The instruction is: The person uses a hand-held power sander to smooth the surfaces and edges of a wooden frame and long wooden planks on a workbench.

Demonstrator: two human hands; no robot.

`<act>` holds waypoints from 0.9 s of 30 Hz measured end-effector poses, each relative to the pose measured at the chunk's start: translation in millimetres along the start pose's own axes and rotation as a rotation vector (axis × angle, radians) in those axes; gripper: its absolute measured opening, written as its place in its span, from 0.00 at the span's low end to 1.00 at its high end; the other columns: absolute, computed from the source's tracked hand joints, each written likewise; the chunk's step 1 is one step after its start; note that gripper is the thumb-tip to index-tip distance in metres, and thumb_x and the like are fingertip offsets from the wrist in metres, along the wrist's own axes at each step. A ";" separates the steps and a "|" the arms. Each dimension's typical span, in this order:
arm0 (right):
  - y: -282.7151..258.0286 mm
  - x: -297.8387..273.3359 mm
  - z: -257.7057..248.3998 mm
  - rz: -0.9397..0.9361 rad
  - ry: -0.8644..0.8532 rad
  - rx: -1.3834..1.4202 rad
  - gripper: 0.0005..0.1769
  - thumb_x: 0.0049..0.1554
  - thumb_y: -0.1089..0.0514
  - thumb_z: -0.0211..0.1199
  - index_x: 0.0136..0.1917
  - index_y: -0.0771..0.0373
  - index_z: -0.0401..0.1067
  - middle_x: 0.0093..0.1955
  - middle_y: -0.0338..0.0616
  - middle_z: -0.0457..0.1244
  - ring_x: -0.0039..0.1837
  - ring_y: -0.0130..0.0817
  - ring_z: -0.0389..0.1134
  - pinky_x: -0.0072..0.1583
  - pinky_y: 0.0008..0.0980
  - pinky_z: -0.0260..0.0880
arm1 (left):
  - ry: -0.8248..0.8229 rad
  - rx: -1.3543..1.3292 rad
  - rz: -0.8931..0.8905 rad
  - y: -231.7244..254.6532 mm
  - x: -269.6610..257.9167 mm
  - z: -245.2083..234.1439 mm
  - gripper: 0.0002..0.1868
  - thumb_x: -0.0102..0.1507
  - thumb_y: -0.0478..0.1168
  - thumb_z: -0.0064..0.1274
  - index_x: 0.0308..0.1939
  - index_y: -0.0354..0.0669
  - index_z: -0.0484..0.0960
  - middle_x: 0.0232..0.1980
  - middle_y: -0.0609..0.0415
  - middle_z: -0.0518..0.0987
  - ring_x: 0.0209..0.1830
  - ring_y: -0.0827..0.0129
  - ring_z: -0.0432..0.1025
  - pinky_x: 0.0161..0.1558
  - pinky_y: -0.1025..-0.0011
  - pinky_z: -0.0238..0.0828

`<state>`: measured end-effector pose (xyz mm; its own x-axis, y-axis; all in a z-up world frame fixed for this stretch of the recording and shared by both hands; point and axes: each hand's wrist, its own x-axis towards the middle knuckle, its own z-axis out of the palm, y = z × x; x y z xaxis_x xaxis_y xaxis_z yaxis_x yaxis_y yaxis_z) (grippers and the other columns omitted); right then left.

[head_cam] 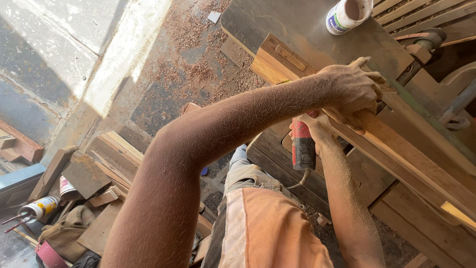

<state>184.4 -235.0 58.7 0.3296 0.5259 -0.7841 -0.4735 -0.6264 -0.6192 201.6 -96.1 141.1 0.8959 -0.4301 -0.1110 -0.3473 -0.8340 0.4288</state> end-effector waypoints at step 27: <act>29.1 -25.9 10.3 -0.014 0.049 0.041 0.24 0.50 0.50 0.72 0.52 0.68 0.71 0.35 0.50 0.67 0.33 0.35 0.70 0.38 0.36 0.75 | 0.010 0.055 -0.015 1.4 -2.4 -0.4 0.29 0.61 0.76 0.48 0.55 0.69 0.83 0.66 0.66 0.74 0.76 0.59 0.53 0.70 0.29 0.37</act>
<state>153.7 -261.0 61.4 0.3756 0.5054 -0.7768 -0.5012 -0.5943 -0.6290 199.1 -96.1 142.3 0.9040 -0.4137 -0.1078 -0.3479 -0.8583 0.3772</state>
